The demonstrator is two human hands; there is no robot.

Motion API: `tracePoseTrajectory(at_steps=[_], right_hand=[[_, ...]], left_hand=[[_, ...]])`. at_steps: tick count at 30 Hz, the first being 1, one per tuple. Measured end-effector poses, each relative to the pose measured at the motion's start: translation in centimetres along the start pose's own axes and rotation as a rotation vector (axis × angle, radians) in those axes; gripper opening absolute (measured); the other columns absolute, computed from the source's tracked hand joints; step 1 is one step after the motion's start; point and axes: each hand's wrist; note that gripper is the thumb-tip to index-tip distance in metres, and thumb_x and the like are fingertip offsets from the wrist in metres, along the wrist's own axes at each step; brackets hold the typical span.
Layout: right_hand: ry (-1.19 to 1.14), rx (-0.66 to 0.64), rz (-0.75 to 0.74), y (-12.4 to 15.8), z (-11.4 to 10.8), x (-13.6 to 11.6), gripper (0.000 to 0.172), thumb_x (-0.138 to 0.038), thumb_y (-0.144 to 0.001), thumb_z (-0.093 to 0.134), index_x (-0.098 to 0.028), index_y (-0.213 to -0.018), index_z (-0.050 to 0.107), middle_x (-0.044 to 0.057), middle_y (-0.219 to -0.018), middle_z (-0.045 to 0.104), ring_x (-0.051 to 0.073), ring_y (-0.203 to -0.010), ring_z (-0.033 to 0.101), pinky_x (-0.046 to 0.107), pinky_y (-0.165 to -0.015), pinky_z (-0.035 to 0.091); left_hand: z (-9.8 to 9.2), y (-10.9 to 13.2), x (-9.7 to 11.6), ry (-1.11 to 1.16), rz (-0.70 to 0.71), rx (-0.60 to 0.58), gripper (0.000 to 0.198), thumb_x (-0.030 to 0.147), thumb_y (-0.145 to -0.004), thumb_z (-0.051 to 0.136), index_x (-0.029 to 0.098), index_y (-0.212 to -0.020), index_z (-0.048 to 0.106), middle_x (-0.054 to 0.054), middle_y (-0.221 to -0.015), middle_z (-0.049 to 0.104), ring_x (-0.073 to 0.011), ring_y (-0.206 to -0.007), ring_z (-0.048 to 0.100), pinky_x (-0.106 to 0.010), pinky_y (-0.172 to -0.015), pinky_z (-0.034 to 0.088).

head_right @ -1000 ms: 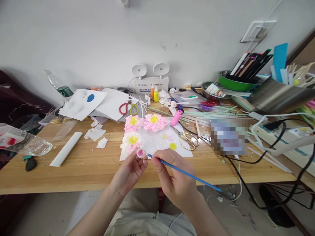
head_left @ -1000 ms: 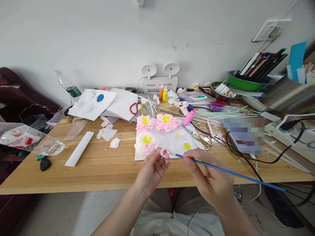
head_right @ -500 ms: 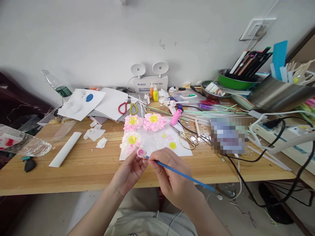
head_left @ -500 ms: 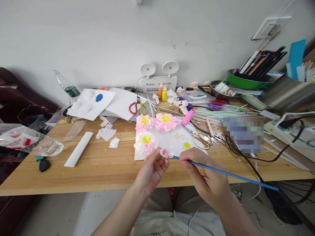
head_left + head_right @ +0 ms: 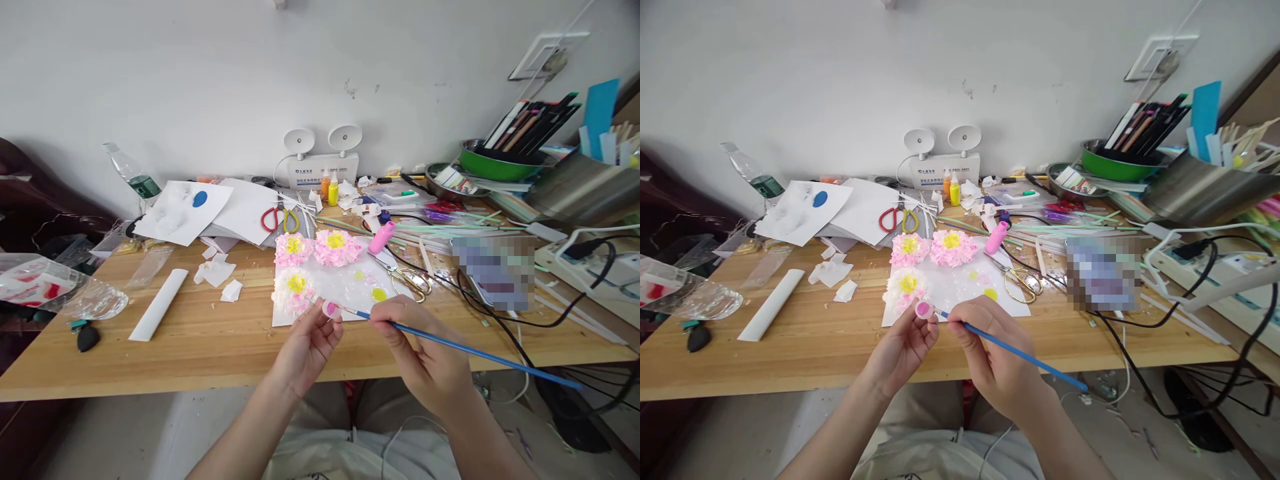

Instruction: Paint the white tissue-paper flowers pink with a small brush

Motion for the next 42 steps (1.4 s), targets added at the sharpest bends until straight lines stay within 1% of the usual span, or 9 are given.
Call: tracePoseTrajectory(at_steps=[4,7,12,17,24,28,33,39,42], right_hand=[[-0.027,-0.043,-0.023,-0.09,0.07,0.03,0.017,-0.009,-0.086,0.048,-0.022,-0.094,0.056,0.002,-0.079,0.062,0.014,-0.075,0.06,0.026,-0.067,0.05],[-0.055,-0.093,0.0,-0.11,0.0,0.08,0.015,-0.01,-0.087,0.048,-0.022,-0.091,0.056,0.002,-0.077,0.061,0.013,-0.072,0.059,0.026,-0.064,0.049],[-0.025,-0.04,-0.026,-0.1,-0.25,0.33,0.017,-0.009,-0.086,0.048,-0.022,-0.094,0.055,0.002,-0.079,0.062,0.014,-0.074,0.06,0.026,-0.067,0.05],[-0.04,-0.115,-0.018,-0.19,-0.28,0.37,0.015,-0.009,-0.087,0.047,-0.022,-0.089,0.055,0.001,-0.077,0.061,0.013,-0.071,0.059,0.025,-0.065,0.049],[-0.002,-0.043,-0.053,-0.28,-0.23,0.19,0.018,-0.007,-0.085,0.049,-0.021,-0.094,0.055,0.001,-0.078,0.061,0.013,-0.073,0.058,0.024,-0.066,0.048],[-0.008,-0.069,-0.015,-0.23,-0.18,-0.07,0.013,-0.009,-0.086,0.048,-0.021,-0.089,0.054,0.0,-0.074,0.059,0.011,-0.069,0.056,0.022,-0.062,0.046],[-0.052,-0.009,-0.008,-0.07,-0.02,-0.14,0.016,-0.007,-0.086,0.047,-0.02,-0.093,0.053,0.001,-0.077,0.059,0.012,-0.072,0.056,0.023,-0.065,0.046],[-0.085,-0.09,0.016,-0.04,-0.12,-0.32,0.014,-0.008,-0.088,0.046,-0.02,-0.09,0.053,0.0,-0.075,0.056,0.011,-0.07,0.054,0.022,-0.063,0.045],[-0.069,-0.053,0.017,-0.04,-0.13,-0.29,0.014,-0.008,-0.087,0.046,-0.02,-0.091,0.052,0.0,-0.076,0.056,0.011,-0.071,0.053,0.022,-0.064,0.045]], left_hand=[[-0.09,-0.02,-0.12,-0.033,-0.013,-0.013,0.008,0.016,-0.083,0.058,0.009,-0.08,0.057,-0.005,-0.073,0.061,-0.0082,-0.06,0.058,-0.017,-0.058,0.05],[-0.27,-0.04,-0.16,-0.042,-0.011,-0.03,0.01,0.018,-0.079,0.064,0.01,-0.081,0.057,-0.004,-0.074,0.062,-0.0078,-0.06,0.058,-0.016,-0.059,0.05],[-0.24,0.04,-0.07,-0.017,-0.013,-0.029,0.008,0.016,-0.083,0.059,0.009,-0.081,0.057,-0.005,-0.072,0.062,-0.0083,-0.06,0.058,-0.017,-0.058,0.051],[-0.32,-0.03,-0.08,-0.004,-0.007,-0.015,0.006,0.015,-0.083,0.058,0.009,-0.081,0.057,-0.005,-0.074,0.062,-0.0086,-0.061,0.059,-0.017,-0.058,0.051],[-0.04,0.13,-0.01,-0.008,0.006,0.03,0.01,0.013,-0.087,0.051,0.009,-0.08,0.057,-0.006,-0.072,0.062,-0.0086,-0.06,0.059,-0.017,-0.056,0.051],[-0.16,0.02,-0.07,-0.001,0.002,-0.006,0.007,0.014,-0.084,0.056,0.009,-0.08,0.058,-0.006,-0.074,0.063,-0.0088,-0.06,0.059,-0.017,-0.056,0.051],[-0.32,0.03,-0.06,0.008,-0.012,-0.03,0.006,0.013,-0.084,0.056,0.008,-0.081,0.059,-0.006,-0.073,0.063,-0.0089,-0.061,0.059,-0.017,-0.058,0.052],[-0.33,0.21,-0.09,-0.001,-0.013,-0.031,0.007,0.015,-0.081,0.061,0.009,-0.081,0.059,-0.005,-0.074,0.062,-0.0087,-0.061,0.059,-0.018,-0.059,0.052],[-0.31,0.28,-0.14,0.004,-0.017,-0.034,0.006,0.014,-0.08,0.062,0.009,-0.081,0.059,-0.005,-0.074,0.062,-0.0085,-0.06,0.059,-0.018,-0.058,0.052]])
Point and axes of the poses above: each hand's wrist, its own y-axis away from the middle knuckle, its own z-axis out of the palm, x = y × z
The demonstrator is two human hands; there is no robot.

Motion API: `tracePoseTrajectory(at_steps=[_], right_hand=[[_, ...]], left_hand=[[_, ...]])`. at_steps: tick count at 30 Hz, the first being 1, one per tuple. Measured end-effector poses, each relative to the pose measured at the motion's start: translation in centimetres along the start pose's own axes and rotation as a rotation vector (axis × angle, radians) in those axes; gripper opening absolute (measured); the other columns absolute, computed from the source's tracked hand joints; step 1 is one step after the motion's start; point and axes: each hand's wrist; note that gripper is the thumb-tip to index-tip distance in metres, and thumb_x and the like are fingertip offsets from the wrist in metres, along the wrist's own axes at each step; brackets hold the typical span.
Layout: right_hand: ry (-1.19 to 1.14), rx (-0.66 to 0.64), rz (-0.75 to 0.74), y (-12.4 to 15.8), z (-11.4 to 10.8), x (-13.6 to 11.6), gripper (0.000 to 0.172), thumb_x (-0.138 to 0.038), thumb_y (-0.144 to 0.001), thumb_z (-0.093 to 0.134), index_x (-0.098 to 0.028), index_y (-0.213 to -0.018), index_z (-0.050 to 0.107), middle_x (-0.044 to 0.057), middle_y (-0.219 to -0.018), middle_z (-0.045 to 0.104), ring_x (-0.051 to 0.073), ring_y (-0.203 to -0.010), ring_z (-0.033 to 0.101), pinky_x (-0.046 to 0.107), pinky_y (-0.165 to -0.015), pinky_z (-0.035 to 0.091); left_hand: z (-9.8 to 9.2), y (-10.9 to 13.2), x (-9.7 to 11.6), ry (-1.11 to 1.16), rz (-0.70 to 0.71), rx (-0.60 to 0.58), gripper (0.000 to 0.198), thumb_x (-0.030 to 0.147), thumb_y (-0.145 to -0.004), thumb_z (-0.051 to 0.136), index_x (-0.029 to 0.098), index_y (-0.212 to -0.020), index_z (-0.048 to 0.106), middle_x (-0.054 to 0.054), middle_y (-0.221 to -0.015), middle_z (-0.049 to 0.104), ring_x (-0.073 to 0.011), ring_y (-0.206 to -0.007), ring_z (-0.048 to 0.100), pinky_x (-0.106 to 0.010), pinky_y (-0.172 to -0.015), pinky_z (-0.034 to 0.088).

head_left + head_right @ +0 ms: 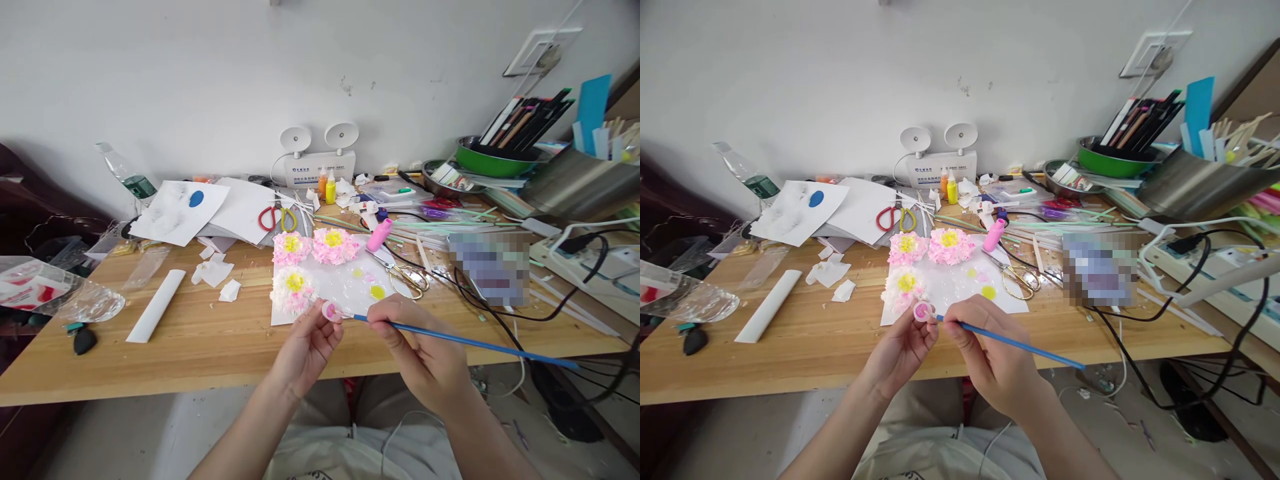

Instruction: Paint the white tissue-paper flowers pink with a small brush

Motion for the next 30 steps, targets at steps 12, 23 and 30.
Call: tracePoseTrajectory(at_steps=[12,23,30], right_hand=[[0.001,0.011,-0.043,0.0,0.0,-0.2,0.017,-0.006,-0.086,0.047,-0.02,-0.094,0.052,0.001,-0.079,0.059,0.012,-0.074,0.055,0.024,-0.068,0.047],[0.03,0.107,0.145,0.6,0.3,-0.2,0.011,-0.014,-0.088,0.048,-0.02,-0.083,0.055,-0.001,-0.071,0.059,0.01,-0.064,0.057,0.021,-0.06,0.046],[-0.272,0.322,0.422,1.7,2.0,0.5,0.015,-0.025,-0.087,0.054,-0.019,-0.075,0.061,0.0,-0.062,0.06,0.012,-0.057,0.058,0.024,-0.053,0.045]], left_hand=[[-0.1,0.1,-0.1,0.013,-0.013,-0.025,0.014,0.015,-0.073,0.07,0.008,-0.079,0.06,-0.006,-0.075,0.063,-0.0093,-0.062,0.059,-0.018,-0.06,0.052],[0.2,0.1,-0.1,-0.053,0.112,-0.016,0.03,0.021,-0.057,0.083,0.009,-0.078,0.064,-0.005,-0.074,0.064,-0.0089,-0.062,0.059,-0.017,-0.059,0.053],[-0.1,-0.2,-0.2,-0.081,0.216,-0.029,0.028,0.022,-0.059,0.082,0.011,-0.079,0.066,-0.005,-0.08,0.066,-0.0097,-0.067,0.062,-0.017,-0.065,0.054]])
Point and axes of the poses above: each hand's wrist, its own y-axis away from the middle knuckle, its own z-axis out of the palm, x = y × z
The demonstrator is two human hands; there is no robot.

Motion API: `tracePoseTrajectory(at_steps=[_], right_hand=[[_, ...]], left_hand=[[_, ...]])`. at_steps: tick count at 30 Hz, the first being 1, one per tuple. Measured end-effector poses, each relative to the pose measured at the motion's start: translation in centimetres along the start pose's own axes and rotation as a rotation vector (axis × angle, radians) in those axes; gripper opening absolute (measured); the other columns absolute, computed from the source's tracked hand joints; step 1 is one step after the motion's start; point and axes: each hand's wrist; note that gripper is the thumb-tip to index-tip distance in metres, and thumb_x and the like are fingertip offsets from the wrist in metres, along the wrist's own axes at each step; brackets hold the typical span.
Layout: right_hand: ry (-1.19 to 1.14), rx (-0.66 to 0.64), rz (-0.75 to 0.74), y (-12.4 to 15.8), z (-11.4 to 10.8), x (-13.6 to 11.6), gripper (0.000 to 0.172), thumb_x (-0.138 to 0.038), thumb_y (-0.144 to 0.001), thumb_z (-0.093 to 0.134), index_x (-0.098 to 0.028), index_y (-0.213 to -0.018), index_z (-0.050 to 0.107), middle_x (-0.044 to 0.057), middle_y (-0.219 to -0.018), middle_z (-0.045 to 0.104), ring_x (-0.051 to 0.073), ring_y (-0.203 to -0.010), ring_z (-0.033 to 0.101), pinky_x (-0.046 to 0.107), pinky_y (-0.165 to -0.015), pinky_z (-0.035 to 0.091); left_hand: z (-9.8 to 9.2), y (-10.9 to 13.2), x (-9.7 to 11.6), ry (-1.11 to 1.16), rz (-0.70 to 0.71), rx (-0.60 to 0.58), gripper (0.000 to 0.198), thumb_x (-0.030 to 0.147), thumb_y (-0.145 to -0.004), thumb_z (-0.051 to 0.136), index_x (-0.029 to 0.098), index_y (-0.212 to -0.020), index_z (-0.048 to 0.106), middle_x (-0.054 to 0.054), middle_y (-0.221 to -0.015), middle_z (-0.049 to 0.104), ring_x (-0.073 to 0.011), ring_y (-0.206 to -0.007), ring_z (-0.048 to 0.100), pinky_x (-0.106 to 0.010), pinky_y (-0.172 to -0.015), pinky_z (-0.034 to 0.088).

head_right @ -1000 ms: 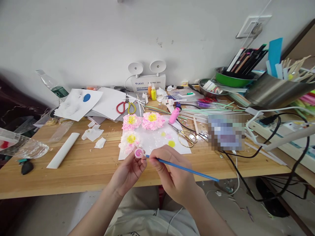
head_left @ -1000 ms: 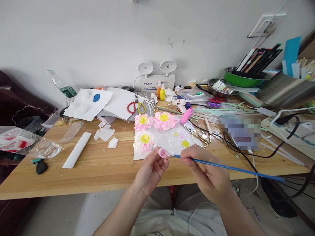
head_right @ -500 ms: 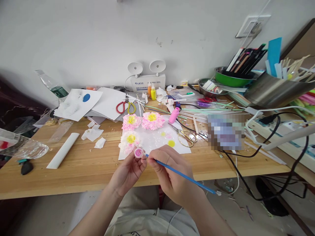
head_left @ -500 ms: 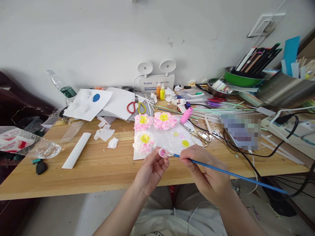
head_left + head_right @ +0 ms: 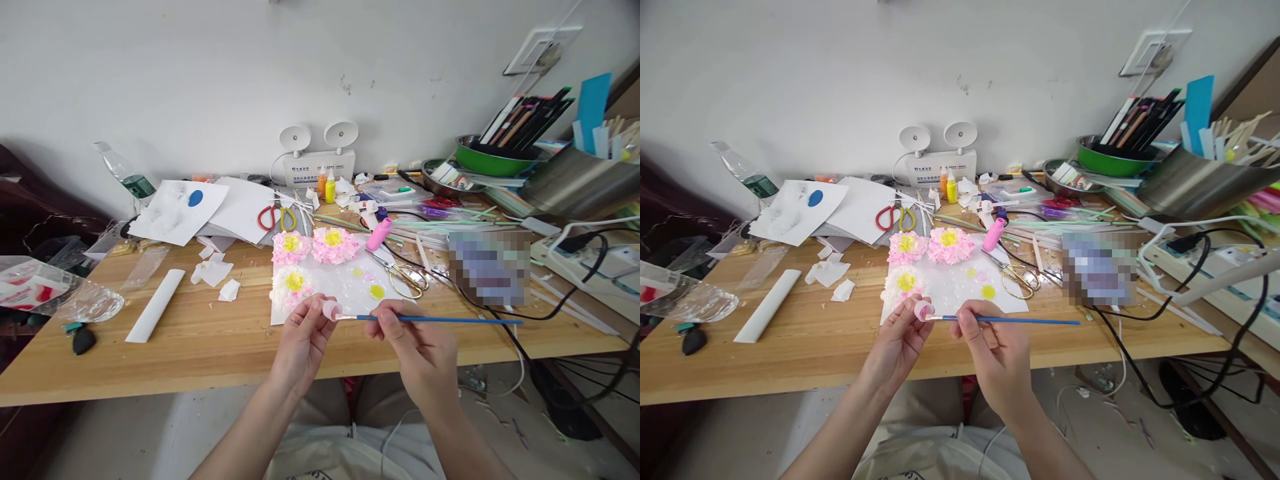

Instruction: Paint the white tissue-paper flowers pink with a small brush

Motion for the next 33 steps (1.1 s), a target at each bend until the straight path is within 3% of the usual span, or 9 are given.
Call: tracePoseTrajectory(at_steps=[7,14,20,27,33], right_hand=[[-0.566,0.11,0.349,0.2,0.8,1.8,0.012,-0.03,-0.078,0.066,-0.019,-0.076,0.067,0.002,-0.063,0.065,0.012,-0.055,0.059,0.024,-0.048,0.045],[-0.732,0.214,0.481,0.2,1.0,2.4,0.011,-0.029,-0.071,0.072,-0.019,-0.07,0.067,0.001,-0.06,0.064,0.011,-0.054,0.058,0.023,-0.049,0.046],[-0.691,0.278,0.421,0.0,0.0,2.6,0.012,-0.029,-0.07,0.073,-0.02,-0.069,0.065,0.0,-0.064,0.061,0.011,-0.057,0.058,0.025,-0.05,0.046],[-0.336,0.511,0.132,-1.9,-4.6,6.0,0.014,-0.032,-0.075,0.068,-0.019,-0.076,0.063,0.0,-0.067,0.062,0.013,-0.062,0.06,0.03,-0.059,0.048],[0.004,0.377,0.241,-3.3,-6.0,9.4,0.027,-0.04,-0.071,0.069,-0.016,-0.082,0.062,0.004,-0.071,0.068,0.018,-0.065,0.064,0.035,-0.063,0.05]], left_hand=[[-0.1,0.3,0.0,-0.062,0.098,-0.008,0.024,0.021,-0.062,0.08,0.014,-0.081,0.069,-0.006,-0.089,0.068,-0.0105,-0.077,0.064,-0.017,-0.074,0.053],[-0.1,0.5,-0.1,0.005,0.083,-0.03,0.023,0.014,-0.065,0.077,0.013,-0.087,0.069,-0.007,-0.094,0.068,-0.0133,-0.083,0.065,-0.019,-0.078,0.054],[0.3,0.1,0.3,0.1,-0.033,0.149,0.015,0.006,-0.084,0.054,0.011,-0.092,0.066,-0.008,-0.098,0.067,-0.012,-0.084,0.065,-0.019,-0.07,0.055],[0.3,0.0,0.7,0.206,-0.079,0.204,0.017,0.008,-0.088,0.046,0.009,-0.088,0.063,-0.007,-0.086,0.066,-0.0114,-0.072,0.063,-0.017,-0.056,0.054],[0.3,-0.1,-0.4,0.25,-0.183,0.226,0.014,0.007,-0.087,0.047,0.007,-0.084,0.06,-0.009,-0.083,0.065,-0.0125,-0.07,0.063,-0.018,-0.057,0.054]])
Point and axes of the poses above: each hand's wrist, its own y-axis away from the middle knuckle, its own z-axis out of the palm, x = y × z
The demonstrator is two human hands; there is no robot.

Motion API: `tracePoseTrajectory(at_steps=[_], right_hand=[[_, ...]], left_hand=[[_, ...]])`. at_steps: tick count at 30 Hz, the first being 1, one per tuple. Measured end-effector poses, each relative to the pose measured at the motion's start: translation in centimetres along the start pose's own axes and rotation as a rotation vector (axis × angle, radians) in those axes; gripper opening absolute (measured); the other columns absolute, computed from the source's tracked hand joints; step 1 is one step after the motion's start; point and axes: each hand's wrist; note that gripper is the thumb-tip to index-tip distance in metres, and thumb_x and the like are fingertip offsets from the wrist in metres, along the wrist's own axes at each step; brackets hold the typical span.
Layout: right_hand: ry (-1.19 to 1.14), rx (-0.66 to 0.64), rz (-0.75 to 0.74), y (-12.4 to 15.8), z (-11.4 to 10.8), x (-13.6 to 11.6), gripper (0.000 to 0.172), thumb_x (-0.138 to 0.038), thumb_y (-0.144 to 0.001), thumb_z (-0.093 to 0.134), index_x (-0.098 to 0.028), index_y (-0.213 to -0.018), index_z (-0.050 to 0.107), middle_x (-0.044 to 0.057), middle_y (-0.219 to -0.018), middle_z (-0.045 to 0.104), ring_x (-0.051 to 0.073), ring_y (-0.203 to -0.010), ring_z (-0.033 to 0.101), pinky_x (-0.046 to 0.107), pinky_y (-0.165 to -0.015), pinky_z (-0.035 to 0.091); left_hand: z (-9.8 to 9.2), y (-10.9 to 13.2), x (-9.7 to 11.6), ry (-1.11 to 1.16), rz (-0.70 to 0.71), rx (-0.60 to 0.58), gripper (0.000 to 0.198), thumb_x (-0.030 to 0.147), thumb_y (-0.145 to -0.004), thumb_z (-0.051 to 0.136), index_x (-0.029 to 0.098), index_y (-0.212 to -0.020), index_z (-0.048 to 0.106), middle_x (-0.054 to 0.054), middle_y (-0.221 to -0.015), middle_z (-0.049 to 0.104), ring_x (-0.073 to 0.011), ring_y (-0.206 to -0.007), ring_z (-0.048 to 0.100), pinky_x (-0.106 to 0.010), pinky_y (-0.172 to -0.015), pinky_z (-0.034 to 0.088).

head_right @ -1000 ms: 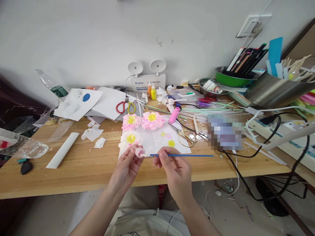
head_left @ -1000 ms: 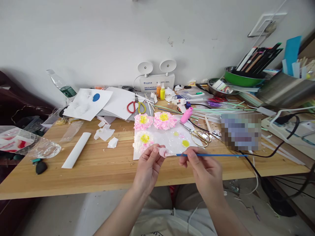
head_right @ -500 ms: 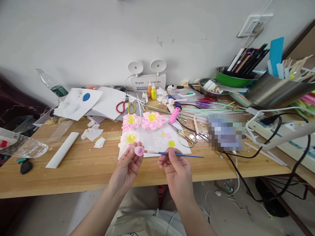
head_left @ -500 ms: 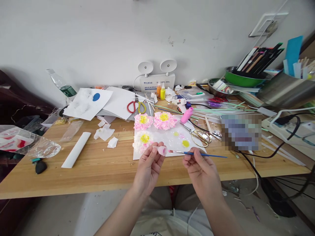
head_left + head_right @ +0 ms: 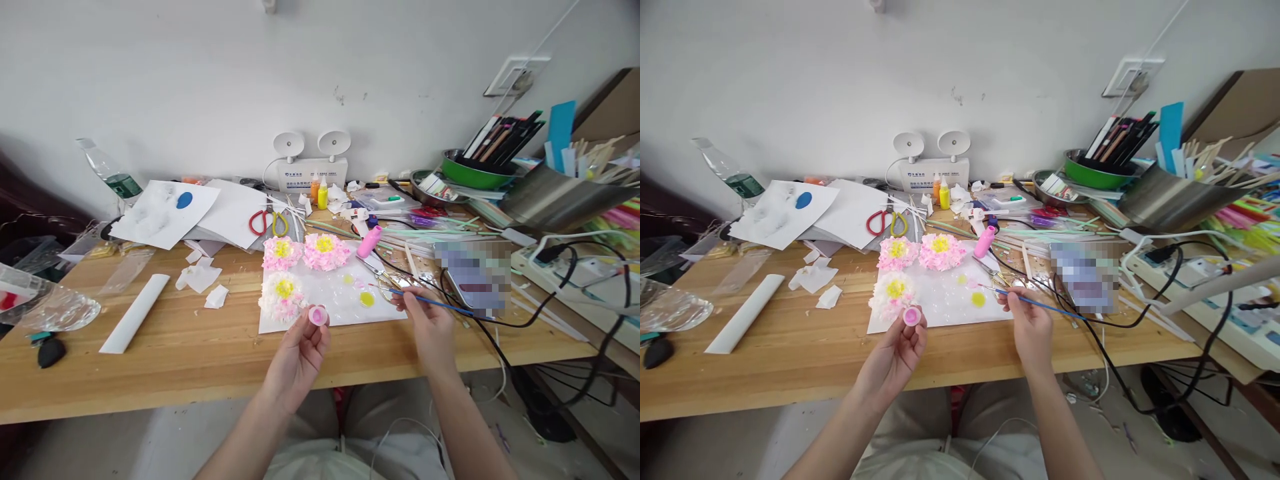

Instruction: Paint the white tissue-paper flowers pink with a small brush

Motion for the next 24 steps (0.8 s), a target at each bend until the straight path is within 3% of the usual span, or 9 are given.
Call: tracePoseTrajectory(at_steps=[6,10,14,19,22,24], right_hand=[[0.306,-0.202,-0.096,-1.4,0.9,1.1,0.031,-0.047,-0.074,0.062,-0.017,-0.081,0.064,0.007,-0.077,0.07,0.021,-0.069,0.066,0.036,-0.064,0.05],[0.428,-0.214,-0.148,-1.6,0.7,1.3,0.029,-0.045,-0.078,0.057,-0.018,-0.082,0.064,0.007,-0.075,0.07,0.022,-0.067,0.065,0.036,-0.064,0.049],[0.328,-0.139,-0.14,-0.9,0.6,0.6,0.026,-0.043,-0.077,0.06,-0.018,-0.082,0.063,0.006,-0.075,0.07,0.022,-0.072,0.066,0.037,-0.069,0.05],[0.131,-0.057,-0.215,0.7,0.8,-2.4,0.018,-0.036,-0.078,0.063,-0.018,-0.082,0.064,0.003,-0.073,0.068,0.018,-0.067,0.064,0.032,-0.062,0.048],[0.033,-0.093,-0.305,2.3,1.1,-4.4,0.018,-0.033,-0.085,0.056,-0.02,-0.093,0.065,0.004,-0.076,0.069,0.016,-0.066,0.06,0.031,-0.061,0.045],[-0.012,-0.157,-0.32,3.6,1.5,-5.5,0.02,-0.031,-0.089,0.051,-0.021,-0.099,0.064,0.004,-0.077,0.07,0.015,-0.065,0.058,0.032,-0.063,0.044]], left_hand=[[0.3,0.7,0.0,0.057,-0.107,-0.031,0.013,0.011,-0.088,0.048,0.006,-0.085,0.06,-0.01,-0.082,0.065,-0.0125,-0.07,0.063,-0.018,-0.059,0.054],[0.6,1.1,0.2,0.08,-0.144,-0.042,0.015,0.013,-0.089,0.047,0.005,-0.085,0.06,-0.009,-0.079,0.064,-0.0118,-0.068,0.063,-0.018,-0.059,0.054],[0.9,1.7,0.3,0.118,-0.211,-0.052,0.017,0.014,-0.089,0.047,0.006,-0.083,0.06,-0.008,-0.077,0.064,-0.0113,-0.066,0.062,-0.018,-0.058,0.054],[1.4,2.8,0.4,0.164,-0.295,-0.118,0.023,0.016,-0.09,0.044,0.006,-0.082,0.063,-0.008,-0.077,0.065,-0.0114,-0.065,0.063,-0.018,-0.057,0.054],[1.5,3.0,0.2,0.133,-0.304,-0.161,0.019,0.015,-0.088,0.049,0.008,-0.081,0.065,-0.007,-0.079,0.066,-0.0104,-0.066,0.063,-0.017,-0.059,0.054],[1.4,2.9,0.0,0.044,-0.208,-0.225,0.006,0.014,-0.08,0.062,0.01,-0.08,0.067,-0.006,-0.082,0.067,-0.0109,-0.07,0.064,-0.017,-0.062,0.054]])
Point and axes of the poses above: each hand's wrist, its own y-axis away from the middle knuckle, its own z-axis out of the palm, x = y × z
